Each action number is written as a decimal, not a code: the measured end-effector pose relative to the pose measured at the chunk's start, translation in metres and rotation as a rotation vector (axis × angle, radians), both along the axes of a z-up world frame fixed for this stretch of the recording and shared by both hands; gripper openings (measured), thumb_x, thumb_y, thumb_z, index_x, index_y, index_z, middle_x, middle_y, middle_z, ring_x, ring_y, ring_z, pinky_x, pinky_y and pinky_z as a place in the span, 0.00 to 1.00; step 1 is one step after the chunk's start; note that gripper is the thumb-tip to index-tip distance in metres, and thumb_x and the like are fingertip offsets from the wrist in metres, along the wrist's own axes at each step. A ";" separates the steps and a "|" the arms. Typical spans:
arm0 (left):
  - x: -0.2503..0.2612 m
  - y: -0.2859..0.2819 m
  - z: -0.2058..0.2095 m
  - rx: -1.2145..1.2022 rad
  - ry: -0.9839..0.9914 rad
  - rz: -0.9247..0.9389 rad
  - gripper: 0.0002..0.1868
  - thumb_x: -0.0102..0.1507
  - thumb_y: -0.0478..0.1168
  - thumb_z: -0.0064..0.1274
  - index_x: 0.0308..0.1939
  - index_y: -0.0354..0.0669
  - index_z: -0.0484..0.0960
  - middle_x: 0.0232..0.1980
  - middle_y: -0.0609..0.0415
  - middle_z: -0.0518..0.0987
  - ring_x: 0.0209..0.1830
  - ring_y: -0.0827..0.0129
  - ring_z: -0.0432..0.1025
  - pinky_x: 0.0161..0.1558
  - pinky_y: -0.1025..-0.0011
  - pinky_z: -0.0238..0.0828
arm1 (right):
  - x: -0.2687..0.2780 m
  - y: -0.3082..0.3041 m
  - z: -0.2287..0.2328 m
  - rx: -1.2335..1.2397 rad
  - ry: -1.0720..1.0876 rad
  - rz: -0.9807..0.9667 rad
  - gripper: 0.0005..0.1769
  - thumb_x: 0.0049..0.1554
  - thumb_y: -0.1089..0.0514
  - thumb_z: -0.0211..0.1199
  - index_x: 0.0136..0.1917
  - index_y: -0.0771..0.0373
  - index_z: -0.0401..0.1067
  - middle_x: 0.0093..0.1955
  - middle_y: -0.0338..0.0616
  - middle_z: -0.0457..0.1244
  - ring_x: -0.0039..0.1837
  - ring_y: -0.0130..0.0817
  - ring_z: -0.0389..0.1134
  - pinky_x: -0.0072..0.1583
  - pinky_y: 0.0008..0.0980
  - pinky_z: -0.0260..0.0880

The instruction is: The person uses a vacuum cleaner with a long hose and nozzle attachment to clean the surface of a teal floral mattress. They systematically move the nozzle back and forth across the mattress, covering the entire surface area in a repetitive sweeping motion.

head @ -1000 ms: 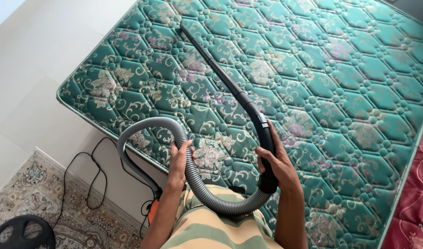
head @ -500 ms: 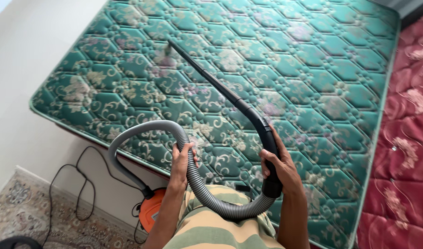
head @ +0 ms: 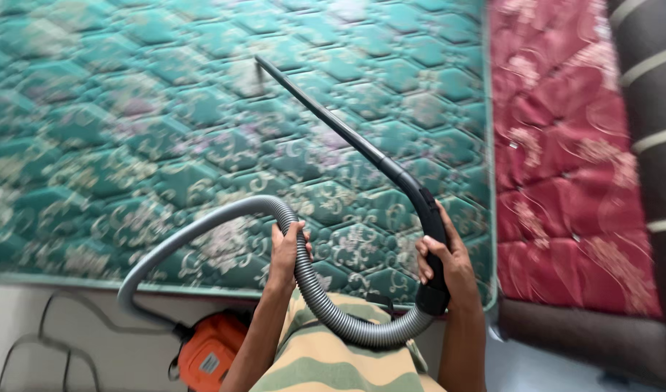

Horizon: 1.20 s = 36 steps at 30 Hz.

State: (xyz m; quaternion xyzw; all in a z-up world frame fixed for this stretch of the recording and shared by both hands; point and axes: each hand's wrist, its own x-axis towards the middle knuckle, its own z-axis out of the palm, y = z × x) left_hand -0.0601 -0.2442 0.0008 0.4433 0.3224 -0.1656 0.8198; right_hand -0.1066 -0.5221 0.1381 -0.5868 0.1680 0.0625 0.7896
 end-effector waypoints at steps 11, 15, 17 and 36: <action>-0.002 -0.060 -0.005 -0.010 0.025 -0.245 0.17 0.64 0.42 0.53 0.48 0.46 0.61 0.29 0.55 0.72 0.19 0.73 0.68 0.17 0.72 0.69 | -0.097 -0.036 0.012 -0.025 -0.021 -0.424 0.43 0.60 0.64 0.50 0.86 0.48 0.46 0.40 0.43 0.57 0.30 0.23 0.58 0.32 0.23 0.64; -0.001 -0.054 -0.003 -0.011 0.041 -0.286 0.16 0.64 0.43 0.53 0.48 0.47 0.62 0.29 0.55 0.72 0.19 0.74 0.68 0.17 0.73 0.69 | -0.110 -0.024 0.015 -0.034 -0.011 -0.527 0.43 0.60 0.64 0.51 0.86 0.46 0.45 0.40 0.44 0.57 0.30 0.23 0.57 0.32 0.24 0.63; 0.001 -0.046 -0.002 -0.011 0.028 -0.282 0.16 0.64 0.43 0.52 0.48 0.47 0.62 0.29 0.55 0.72 0.19 0.74 0.68 0.17 0.72 0.69 | -0.112 -0.019 0.015 0.006 -0.050 -0.560 0.43 0.61 0.64 0.51 0.86 0.46 0.46 0.41 0.43 0.57 0.31 0.22 0.57 0.33 0.23 0.63; 0.063 0.067 0.002 -0.006 0.064 -0.368 0.13 0.64 0.42 0.51 0.47 0.46 0.64 0.28 0.56 0.71 0.20 0.76 0.67 0.18 0.74 0.70 | -0.085 0.096 0.017 -0.006 -0.050 -0.930 0.43 0.62 0.63 0.50 0.87 0.48 0.45 0.41 0.41 0.55 0.31 0.23 0.56 0.34 0.24 0.63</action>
